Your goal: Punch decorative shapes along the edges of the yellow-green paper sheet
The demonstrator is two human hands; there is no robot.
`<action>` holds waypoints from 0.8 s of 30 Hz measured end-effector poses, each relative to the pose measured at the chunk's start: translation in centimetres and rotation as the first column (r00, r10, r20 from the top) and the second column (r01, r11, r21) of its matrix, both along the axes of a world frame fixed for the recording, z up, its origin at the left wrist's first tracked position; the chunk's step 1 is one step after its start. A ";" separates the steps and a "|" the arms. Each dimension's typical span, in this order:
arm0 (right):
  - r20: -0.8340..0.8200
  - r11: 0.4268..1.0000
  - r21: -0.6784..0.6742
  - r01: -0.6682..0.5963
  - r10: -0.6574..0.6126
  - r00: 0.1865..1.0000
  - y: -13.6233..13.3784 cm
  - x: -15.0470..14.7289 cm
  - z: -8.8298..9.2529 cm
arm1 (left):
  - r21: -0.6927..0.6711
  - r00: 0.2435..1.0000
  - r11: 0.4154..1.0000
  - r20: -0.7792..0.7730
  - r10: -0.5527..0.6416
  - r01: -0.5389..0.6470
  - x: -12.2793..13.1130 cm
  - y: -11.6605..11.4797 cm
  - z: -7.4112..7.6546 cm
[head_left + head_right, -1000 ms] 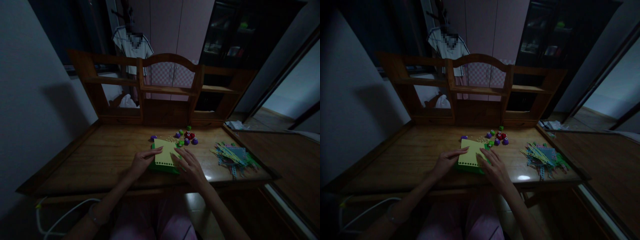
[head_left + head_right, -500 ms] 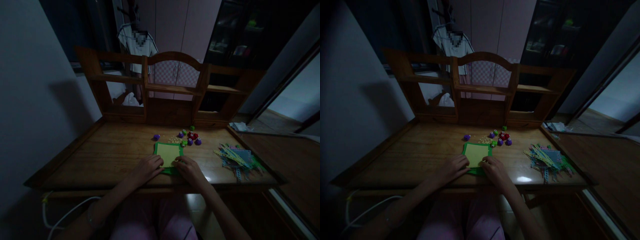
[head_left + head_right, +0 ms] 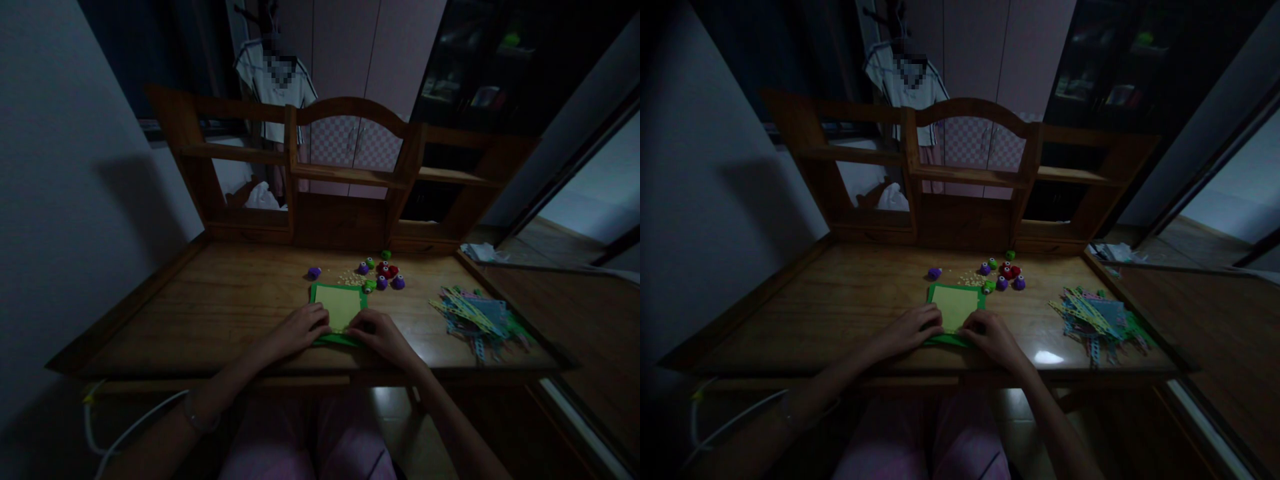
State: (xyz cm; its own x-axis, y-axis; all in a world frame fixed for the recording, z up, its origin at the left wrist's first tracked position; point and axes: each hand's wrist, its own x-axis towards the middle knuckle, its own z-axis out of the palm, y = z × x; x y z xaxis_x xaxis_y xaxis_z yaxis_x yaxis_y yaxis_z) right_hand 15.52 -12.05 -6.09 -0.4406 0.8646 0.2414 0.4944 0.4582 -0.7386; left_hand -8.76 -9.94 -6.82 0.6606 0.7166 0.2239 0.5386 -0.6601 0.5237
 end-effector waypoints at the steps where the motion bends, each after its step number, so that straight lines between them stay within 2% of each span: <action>1: -0.002 1.000 -0.015 -0.002 0.002 1.000 0.1 0.0 0.0 | 0.004 1.000 1.000 -0.010 -0.003 0.003 0.1 0.1 0.0; 10: 0.032 0.998 -0.059 0.005 -0.003 0.999 0.9 -0.3 -0.1 | 0.064 0.997 0.998 -0.071 -0.013 0.017 0.8 0.1 -0.4; 17: 0.077 0.998 -0.032 0.046 -0.044 0.996 1.3 -0.2 -0.5 | 0.071 0.997 0.997 -0.080 -0.016 0.022 0.7 0.5 -0.7; 24: 0.095 0.998 -0.055 0.033 -0.028 0.995 1.4 -0.2 -0.3 | 0.055 0.993 0.997 -0.106 -0.050 0.056 0.5 0.8 -0.2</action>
